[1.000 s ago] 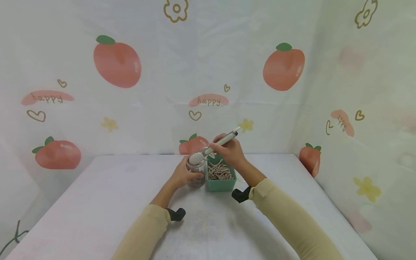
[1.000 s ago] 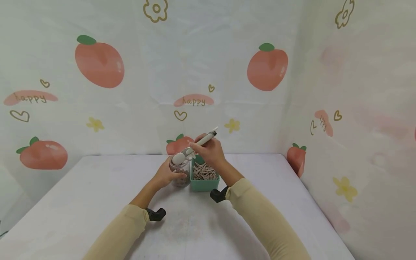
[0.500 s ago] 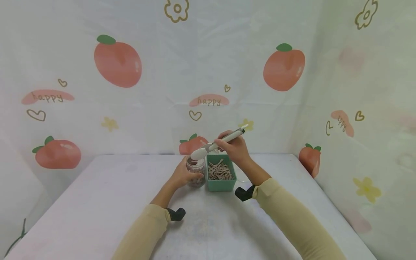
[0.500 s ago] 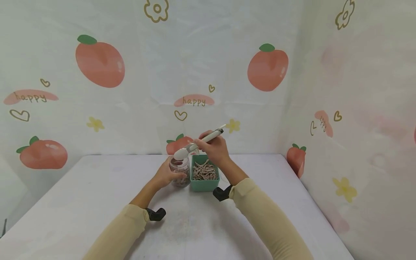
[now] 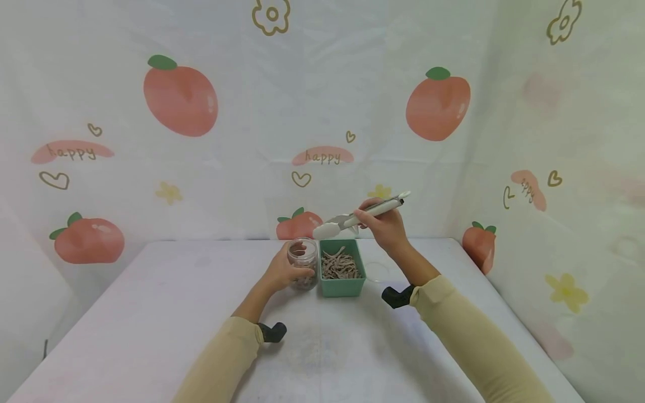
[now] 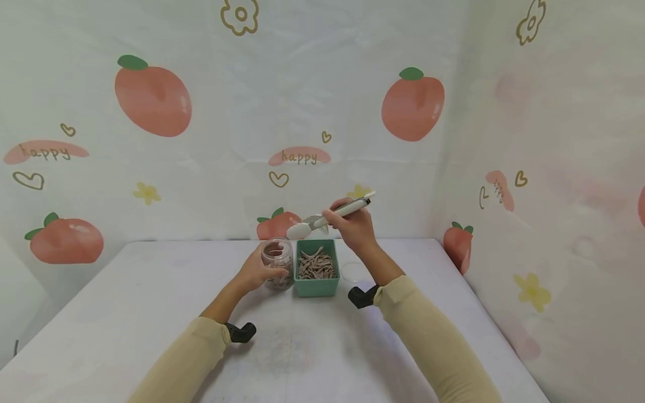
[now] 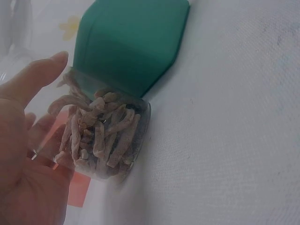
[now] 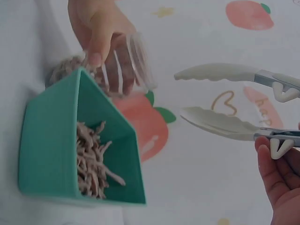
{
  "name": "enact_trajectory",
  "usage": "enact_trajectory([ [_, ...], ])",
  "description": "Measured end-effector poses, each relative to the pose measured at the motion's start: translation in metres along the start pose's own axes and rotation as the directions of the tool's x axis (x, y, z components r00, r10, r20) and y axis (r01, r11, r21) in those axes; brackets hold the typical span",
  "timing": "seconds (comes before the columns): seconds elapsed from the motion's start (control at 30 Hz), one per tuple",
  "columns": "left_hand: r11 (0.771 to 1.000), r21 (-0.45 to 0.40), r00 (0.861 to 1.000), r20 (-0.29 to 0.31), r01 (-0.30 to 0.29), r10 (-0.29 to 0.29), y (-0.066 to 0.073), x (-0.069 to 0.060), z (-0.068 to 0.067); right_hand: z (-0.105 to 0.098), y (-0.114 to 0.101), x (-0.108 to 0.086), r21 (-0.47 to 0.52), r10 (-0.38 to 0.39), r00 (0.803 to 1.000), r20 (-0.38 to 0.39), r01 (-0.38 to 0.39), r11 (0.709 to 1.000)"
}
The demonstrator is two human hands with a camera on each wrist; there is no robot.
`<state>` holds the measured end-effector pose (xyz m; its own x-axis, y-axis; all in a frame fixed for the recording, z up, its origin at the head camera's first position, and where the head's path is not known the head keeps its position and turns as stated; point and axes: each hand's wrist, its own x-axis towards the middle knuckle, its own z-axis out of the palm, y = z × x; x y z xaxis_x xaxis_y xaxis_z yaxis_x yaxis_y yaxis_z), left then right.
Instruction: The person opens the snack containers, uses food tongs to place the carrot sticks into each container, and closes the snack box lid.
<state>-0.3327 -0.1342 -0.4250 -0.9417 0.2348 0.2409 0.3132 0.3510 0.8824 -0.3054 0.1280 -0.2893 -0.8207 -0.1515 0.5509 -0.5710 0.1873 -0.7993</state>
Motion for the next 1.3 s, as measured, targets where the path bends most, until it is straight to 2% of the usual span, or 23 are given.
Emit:
enact_trajectory([
  [0.13,1.000,-0.003,1.000,0.002,-0.007,0.007,-0.001,0.001,-0.001,-0.009,0.018,0.000,-0.021,0.025,1.000,-0.002,-0.025,0.999],
  [0.2,1.000,0.005,1.000,-0.005,-0.012,0.012,-0.013,0.006,0.001,-0.013,0.032,0.000,-0.039,0.035,0.999,0.000,-0.035,0.999],
  [0.27,1.000,0.007,1.000,-0.004,-0.012,0.012,-0.013,0.006,0.001,-0.016,0.044,-0.001,-0.036,0.044,0.999,0.005,-0.044,0.998],
  [0.37,1.000,-0.001,1.000,-0.003,-0.011,0.011,-0.013,0.006,0.001,-0.019,0.051,-0.004,-0.001,0.056,0.998,0.030,-0.056,0.998],
  [0.5,1.000,-0.001,1.000,-0.007,-0.010,0.009,-0.012,0.005,0.001,-0.020,0.059,-0.008,0.062,0.075,0.991,0.108,-0.082,0.995],
  [0.77,1.000,0.018,1.000,-0.011,-0.016,0.016,-0.012,0.005,0.001,-0.022,0.074,-0.015,0.026,0.122,0.962,0.245,-0.132,0.991],
  [1.1,1.000,-0.014,1.000,-0.008,-0.027,0.027,-0.015,0.006,0.002,-0.013,0.088,-0.016,0.012,0.123,0.944,0.307,-0.133,0.991],
  [1.3,1.000,0.007,1.000,-0.016,-0.014,0.014,-0.013,0.005,0.001,-0.009,0.095,-0.012,0.004,0.129,0.938,0.321,-0.138,0.990],
])
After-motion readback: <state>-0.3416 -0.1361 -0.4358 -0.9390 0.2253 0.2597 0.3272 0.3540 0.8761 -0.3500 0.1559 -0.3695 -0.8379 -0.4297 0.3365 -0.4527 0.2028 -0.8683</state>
